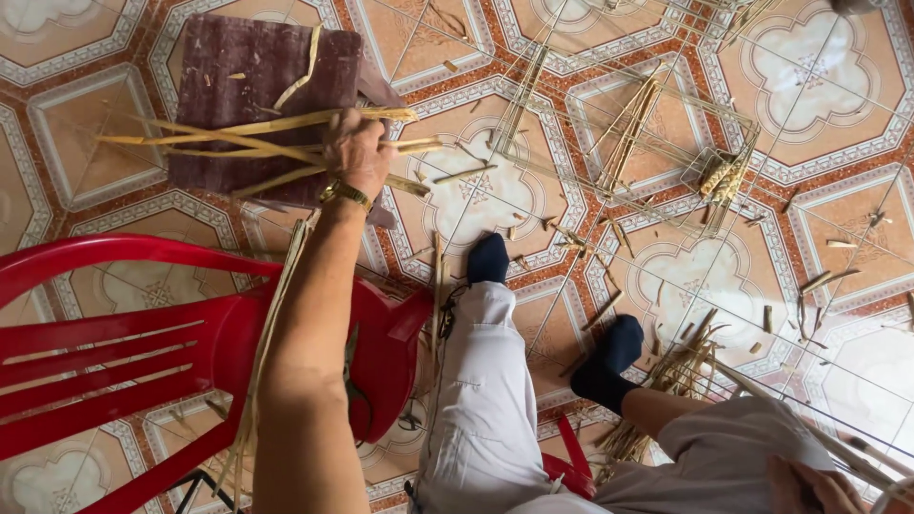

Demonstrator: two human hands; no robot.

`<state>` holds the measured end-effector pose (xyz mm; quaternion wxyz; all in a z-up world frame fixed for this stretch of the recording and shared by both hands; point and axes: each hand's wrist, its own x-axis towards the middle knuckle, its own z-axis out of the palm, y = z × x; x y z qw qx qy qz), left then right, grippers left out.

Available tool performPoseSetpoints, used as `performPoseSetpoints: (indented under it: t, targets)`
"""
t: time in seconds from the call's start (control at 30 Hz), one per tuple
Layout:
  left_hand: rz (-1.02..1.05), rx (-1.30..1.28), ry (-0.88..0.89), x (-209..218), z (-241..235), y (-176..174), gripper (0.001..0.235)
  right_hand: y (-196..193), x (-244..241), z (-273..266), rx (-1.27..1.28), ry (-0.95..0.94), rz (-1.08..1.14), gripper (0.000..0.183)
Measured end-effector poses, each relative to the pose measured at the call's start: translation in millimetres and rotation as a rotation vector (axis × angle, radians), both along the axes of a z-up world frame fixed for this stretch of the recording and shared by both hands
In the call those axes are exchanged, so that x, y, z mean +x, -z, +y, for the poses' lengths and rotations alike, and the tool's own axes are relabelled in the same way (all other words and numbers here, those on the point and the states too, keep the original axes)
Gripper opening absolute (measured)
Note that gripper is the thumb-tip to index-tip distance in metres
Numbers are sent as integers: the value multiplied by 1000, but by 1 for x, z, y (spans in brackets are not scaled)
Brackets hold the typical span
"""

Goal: The person sits on the floor weaving thin bamboo strips around rectangular wire frames, threading and folding the strips by hand to bind the frame joints. They occasionally use scissors to trim the strips and continue weaving new strips onto the frames.

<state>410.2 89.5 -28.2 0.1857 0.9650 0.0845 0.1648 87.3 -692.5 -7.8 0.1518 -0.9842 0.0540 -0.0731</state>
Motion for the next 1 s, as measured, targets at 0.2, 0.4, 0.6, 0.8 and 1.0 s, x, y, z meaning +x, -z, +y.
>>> performPoseSetpoints:
  t: [0.2, 0.4, 0.6, 0.8, 1.0]
  targets:
    - [46, 44, -21, 8, 3, 29, 12, -51, 35, 31, -236, -753, -166, 16]
    - [103, 144, -98, 32, 2, 17, 14, -42, 40, 8, -281, -668, 36, 25]
    - [141, 306, 1, 58, -9, -4, 17, -4, 34, -30, -365, -758, -38, 35]
    - [-154, 234, 169, 87, -63, -32, 14, -30, 33, 35, -77, -265, -99, 17]
    - [-590, 173, 501, 17, -166, -186, 21, -124, 94, 158, 69, -444, -96, 21]
